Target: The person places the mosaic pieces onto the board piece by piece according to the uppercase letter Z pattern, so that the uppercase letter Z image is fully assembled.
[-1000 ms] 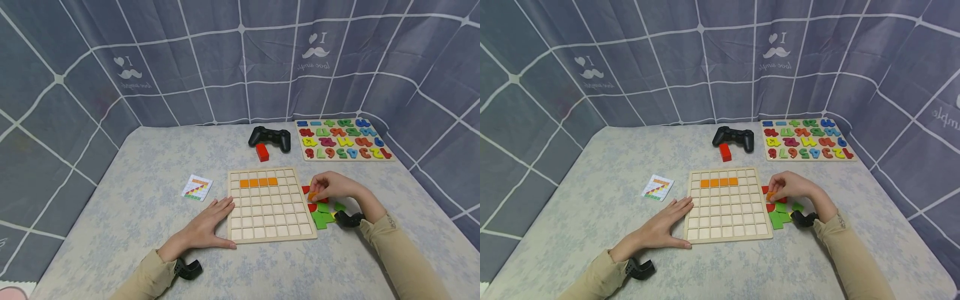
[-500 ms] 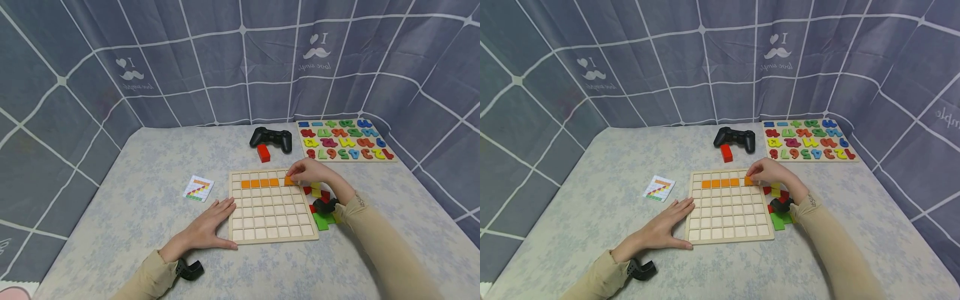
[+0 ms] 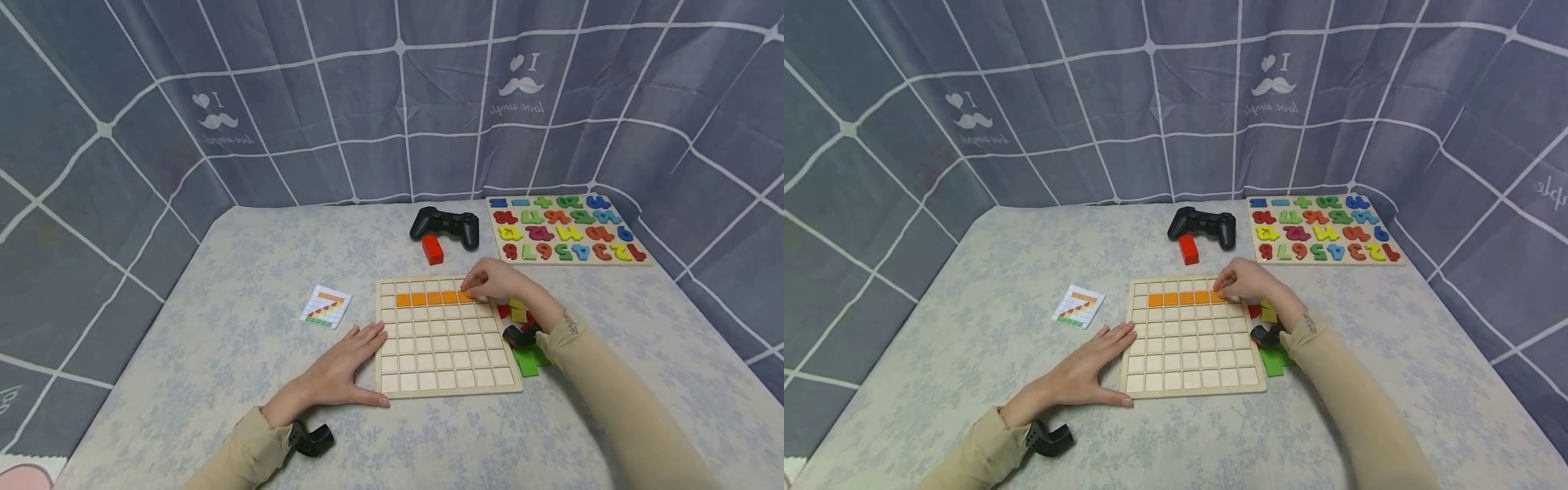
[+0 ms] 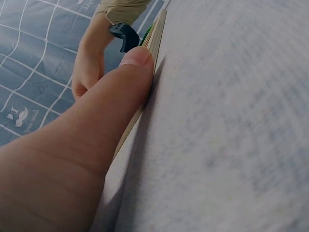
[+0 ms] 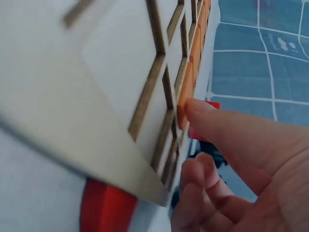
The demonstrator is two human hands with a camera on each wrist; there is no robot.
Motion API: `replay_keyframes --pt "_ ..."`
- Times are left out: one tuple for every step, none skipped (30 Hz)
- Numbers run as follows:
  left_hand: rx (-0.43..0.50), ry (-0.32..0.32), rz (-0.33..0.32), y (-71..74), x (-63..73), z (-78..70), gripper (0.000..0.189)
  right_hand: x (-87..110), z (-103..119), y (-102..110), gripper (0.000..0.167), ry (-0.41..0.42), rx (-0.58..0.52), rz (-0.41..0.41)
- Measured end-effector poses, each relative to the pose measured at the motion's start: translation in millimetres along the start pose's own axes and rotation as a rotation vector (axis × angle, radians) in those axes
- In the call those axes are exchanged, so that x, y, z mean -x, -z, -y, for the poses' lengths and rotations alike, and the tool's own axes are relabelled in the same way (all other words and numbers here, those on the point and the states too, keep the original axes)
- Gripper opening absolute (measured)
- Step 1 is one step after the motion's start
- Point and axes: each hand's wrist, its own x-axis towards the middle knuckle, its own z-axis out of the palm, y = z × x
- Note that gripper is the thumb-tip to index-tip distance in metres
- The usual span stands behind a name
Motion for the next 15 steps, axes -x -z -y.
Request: replay_keyframes --pt "0.001 0.0 0.001 -0.1 -0.1 0.0 0.107 2.0 -1 1 0.014 -0.005 0.003 -0.004" --pt "0.003 0.001 0.002 -0.2 0.0 0.0 0.107 4.4 -1 1 0.016 -0.014 0.002 -0.007" --pt "0.001 0.0 0.001 -0.5 -0.1 0.3 0.107 7.3 -2 2 0.019 -0.018 -0.005 -0.006" --pt "-0.002 0.002 0.002 -0.7 -0.1 0.3 0.107 10.0 -4 3 0.022 -0.024 -0.015 -0.001" --pt "-0.004 0.004 0.002 -0.9 0.0 0.3 0.108 13.1 -6 5 0.024 -0.03 -0.029 0.004" --pt "-0.006 0.007 0.003 -0.9 0.0 0.3 0.108 16.3 -9 6 0.025 -0.035 -0.047 0.007" --pt "-0.007 0.012 0.005 -1.1 -0.2 0.3 0.108 19.7 -11 7 0.025 -0.035 -0.066 0.011" --pt "-0.01 0.016 0.005 -1.2 -0.3 0.4 0.109 23.0 -14 8 0.026 -0.038 -0.082 0.012" --pt "-0.012 0.019 0.006 -1.2 -0.5 0.3 0.109 26.0 -17 9 0.027 -0.037 -0.094 0.012" --pt "-0.012 0.024 0.009 -1.1 -0.5 0.1 0.109 28.8 -20 10 0.027 -0.041 -0.103 0.008" --pt "-0.011 0.028 0.011 -1.0 -0.6 0.0 0.109 31.7 -23 11 0.028 -0.045 -0.114 0.004" --pt "-0.01 0.03 0.012 -0.9 -0.7 -0.1 0.109 34.3 -25 12 0.03 -0.046 -0.127 0.001" --pt "-0.009 0.032 0.013 -0.7 -0.8 -0.2 0.109 36.7 -28 13 0.031 -0.052 -0.135 -0.006" --pt "-0.009 0.032 0.015 -0.5 -0.9 -0.5 0.109 39.0 -30 14 0.033 -0.06 -0.146 -0.013" --pt "-0.008 0.033 0.018 -0.3 -0.9 -0.7 0.109 41.0 -32 14 0.034 -0.066 -0.157 -0.019"
